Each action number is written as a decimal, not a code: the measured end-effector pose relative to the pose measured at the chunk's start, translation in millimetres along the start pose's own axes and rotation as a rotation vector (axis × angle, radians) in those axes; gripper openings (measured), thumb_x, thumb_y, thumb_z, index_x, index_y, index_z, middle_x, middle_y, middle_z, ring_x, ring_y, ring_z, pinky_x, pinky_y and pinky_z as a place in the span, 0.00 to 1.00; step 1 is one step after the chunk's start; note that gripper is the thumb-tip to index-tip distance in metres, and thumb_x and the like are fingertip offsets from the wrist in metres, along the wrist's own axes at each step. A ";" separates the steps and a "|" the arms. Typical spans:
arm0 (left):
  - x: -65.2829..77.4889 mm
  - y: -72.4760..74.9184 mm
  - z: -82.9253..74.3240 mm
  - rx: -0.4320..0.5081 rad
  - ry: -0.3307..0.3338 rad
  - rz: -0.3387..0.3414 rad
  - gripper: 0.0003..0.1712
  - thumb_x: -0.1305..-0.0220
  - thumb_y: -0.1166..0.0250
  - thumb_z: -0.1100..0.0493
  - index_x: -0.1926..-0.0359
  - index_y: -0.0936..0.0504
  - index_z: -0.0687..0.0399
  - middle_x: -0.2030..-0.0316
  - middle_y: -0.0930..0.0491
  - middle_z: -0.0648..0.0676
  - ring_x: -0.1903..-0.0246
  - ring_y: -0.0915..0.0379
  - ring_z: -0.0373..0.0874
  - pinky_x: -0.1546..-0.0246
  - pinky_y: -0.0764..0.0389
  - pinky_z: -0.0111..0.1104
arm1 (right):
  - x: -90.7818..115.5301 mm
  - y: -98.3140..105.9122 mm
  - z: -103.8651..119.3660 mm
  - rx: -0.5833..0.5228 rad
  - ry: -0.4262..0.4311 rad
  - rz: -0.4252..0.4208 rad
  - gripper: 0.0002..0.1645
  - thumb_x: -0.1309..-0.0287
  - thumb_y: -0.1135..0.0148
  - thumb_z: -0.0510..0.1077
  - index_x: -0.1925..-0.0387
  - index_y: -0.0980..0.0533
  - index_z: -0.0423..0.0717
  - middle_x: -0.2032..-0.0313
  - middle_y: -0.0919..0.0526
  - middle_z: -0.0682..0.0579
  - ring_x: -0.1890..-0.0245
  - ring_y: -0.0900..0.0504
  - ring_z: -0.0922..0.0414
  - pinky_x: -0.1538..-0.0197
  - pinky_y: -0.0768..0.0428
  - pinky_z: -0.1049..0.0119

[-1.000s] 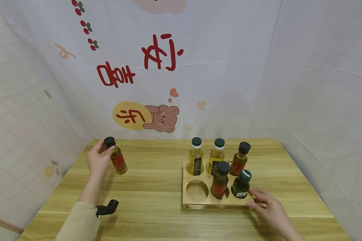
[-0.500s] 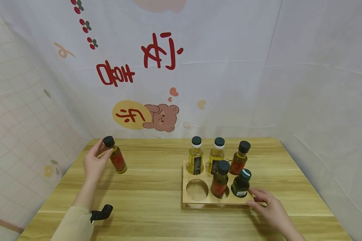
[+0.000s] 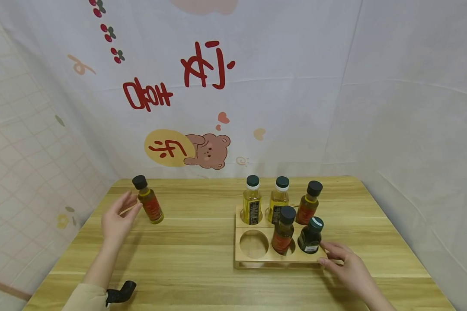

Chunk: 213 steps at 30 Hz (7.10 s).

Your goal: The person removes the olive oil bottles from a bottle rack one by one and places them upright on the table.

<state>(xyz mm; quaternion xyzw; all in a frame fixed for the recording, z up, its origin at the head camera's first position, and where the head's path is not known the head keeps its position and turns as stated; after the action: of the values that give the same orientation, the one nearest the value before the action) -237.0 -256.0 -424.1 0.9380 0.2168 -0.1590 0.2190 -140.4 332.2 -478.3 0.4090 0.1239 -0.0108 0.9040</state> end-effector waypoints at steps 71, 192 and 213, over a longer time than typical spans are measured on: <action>112.3 -197.2 -128.9 0.118 -0.448 0.918 0.39 0.43 0.25 0.53 0.31 0.28 0.54 0.40 0.22 0.53 0.43 0.27 0.39 0.39 0.29 0.36 | -0.6 0.7 -0.7 0.000 -0.022 0.002 0.24 0.47 0.26 0.41 0.49 0.19 0.35 0.50 0.19 0.38 0.59 0.21 0.69 0.61 0.18 0.67; 34.3 -67.3 -88.4 0.310 -0.070 0.369 0.26 0.41 0.32 0.74 0.41 0.20 0.58 0.49 0.19 0.60 0.51 0.21 0.51 0.48 0.20 0.36 | -1.2 -1.2 -3.1 -0.029 -0.020 -0.009 0.24 0.47 0.26 0.41 0.49 0.18 0.34 0.50 0.20 0.37 0.58 0.23 0.74 0.62 0.19 0.70; 14.8 4.4 -48.1 0.163 0.076 0.141 0.26 0.37 0.34 0.73 0.38 0.22 0.59 0.44 0.23 0.61 0.55 0.25 0.30 0.54 0.24 0.18 | -0.7 -0.5 -2.8 -0.021 -0.037 0.014 0.25 0.45 0.27 0.42 0.47 0.20 0.35 0.48 0.20 0.35 0.59 0.22 0.71 0.61 0.19 0.70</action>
<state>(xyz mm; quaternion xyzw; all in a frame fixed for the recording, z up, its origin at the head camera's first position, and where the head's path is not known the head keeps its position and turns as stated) -212.4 -231.5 -387.4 0.9710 0.1447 -0.1243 0.1444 -141.8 333.8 -480.2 0.4001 0.1045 -0.0105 0.9105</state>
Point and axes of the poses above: each hand's wrist, its own x-axis away from the middle knuckle, its own y-axis out of the back of the hand, z = x × y, the point moved 3 cm from there along -x, towards the middle knuckle
